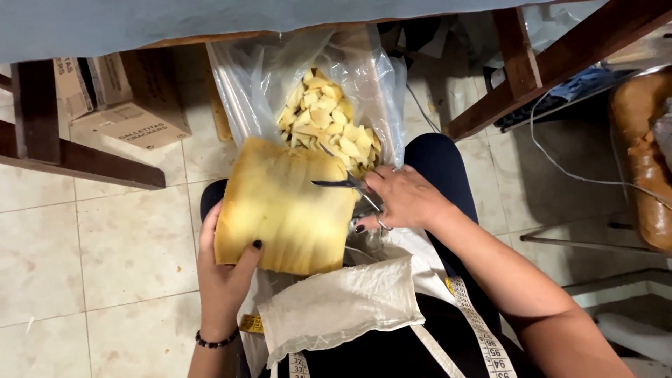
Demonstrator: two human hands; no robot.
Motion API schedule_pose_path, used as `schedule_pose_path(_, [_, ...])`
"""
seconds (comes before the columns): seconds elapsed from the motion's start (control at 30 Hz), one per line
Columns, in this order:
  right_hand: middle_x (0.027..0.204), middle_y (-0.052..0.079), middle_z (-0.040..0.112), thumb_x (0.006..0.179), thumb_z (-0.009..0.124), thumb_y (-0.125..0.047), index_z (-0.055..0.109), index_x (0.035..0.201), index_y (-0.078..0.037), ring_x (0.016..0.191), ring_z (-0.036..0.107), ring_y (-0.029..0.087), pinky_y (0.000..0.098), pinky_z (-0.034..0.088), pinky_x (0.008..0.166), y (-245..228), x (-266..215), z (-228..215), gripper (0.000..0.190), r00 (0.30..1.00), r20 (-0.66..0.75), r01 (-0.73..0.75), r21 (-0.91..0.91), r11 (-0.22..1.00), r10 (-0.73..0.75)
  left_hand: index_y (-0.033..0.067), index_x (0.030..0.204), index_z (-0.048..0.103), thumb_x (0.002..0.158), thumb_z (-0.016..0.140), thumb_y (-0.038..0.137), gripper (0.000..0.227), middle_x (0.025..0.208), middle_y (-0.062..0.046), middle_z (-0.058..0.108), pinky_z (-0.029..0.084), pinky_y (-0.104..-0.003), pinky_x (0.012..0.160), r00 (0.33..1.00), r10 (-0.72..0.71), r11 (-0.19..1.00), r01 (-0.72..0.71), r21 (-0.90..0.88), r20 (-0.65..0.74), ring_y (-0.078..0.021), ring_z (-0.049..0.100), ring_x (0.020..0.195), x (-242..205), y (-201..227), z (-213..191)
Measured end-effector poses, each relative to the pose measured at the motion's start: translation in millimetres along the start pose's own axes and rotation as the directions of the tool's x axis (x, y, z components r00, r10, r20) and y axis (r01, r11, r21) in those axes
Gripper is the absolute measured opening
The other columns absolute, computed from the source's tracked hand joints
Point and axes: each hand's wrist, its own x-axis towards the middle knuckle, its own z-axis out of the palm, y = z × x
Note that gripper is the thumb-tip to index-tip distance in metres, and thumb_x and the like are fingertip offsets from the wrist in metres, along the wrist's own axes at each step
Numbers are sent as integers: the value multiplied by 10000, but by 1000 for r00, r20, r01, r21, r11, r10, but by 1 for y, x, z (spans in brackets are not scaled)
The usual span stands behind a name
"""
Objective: Cutting large pieces of yellow foam into smaller scraps using scissors and collecting them in a bag.
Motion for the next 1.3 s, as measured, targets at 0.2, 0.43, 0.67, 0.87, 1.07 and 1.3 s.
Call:
schedule_pose_path(0.2, [767, 73, 599, 772, 714, -706, 506, 857, -71, 642, 592, 243, 407, 529, 628, -10, 4, 18, 673, 979, -202, 7, 144, 990, 22, 61, 1478, 438, 815, 633, 91, 692, 1400, -84, 534, 545, -334, 942, 995, -97, 994, 96, 55, 26, -210, 571, 1225, 10, 11, 2])
schedule_pose_path(0.43, [633, 68, 486, 816, 745, -595, 452, 844, -52, 498, 471, 233, 441, 462, 484, 4, 7, 50, 618, 931, -362, 118, 163, 979, -52, 54, 1427, 477, 795, 649, 173, 665, 1291, -83, 566, 553, -324, 853, 992, -123, 992, 123, 10, -8, -208, 600, 1132, 12, 24, 10])
schedule_pose_path(0.67, [782, 56, 575, 882, 624, -589, 519, 957, -101, 694, 586, 196, 370, 499, 653, 32, 15, 48, 504, 1000, -26, 12, 370, 929, -3, 55, 1496, 401, 776, 664, 124, 770, 1417, -111, 527, 563, -350, 916, 980, -176, 984, 175, -15, -90, -228, 586, 1207, 9, 27, 6])
schedule_pose_path(0.87, [1065, 76, 566, 837, 601, -705, 498, 1124, -125, 918, 563, 242, 415, 477, 788, 20, 9, 2, 656, 987, 158, 16, 159, 987, -41, 43, 1481, 428, 779, 667, 140, 748, 1374, -103, 562, 546, -326, 914, 993, -117, 993, 117, 35, -17, -211, 590, 1180, 13, 20, 0])
schedule_pose_path(1.07, [950, 77, 620, 713, 550, -877, 615, 1143, -74, 805, 643, 277, 467, 474, 895, 3, 10, -12, 913, 991, -94, 92, -2, 996, -92, 43, 1468, 440, 812, 671, 137, 701, 1461, -106, 512, 509, -344, 1004, 991, 23, 992, -39, 119, 133, -223, 546, 1287, 16, 6, -1])
schedule_pose_path(1.3, [668, 58, 534, 771, 736, -649, 510, 822, -66, 536, 504, 220, 399, 466, 514, 7, 15, 34, 627, 956, -279, 144, 188, 971, -87, 61, 1472, 431, 810, 670, 172, 712, 1430, -98, 517, 544, -351, 969, 992, -71, 996, 66, 53, 101, -228, 567, 1261, 17, 3, 2])
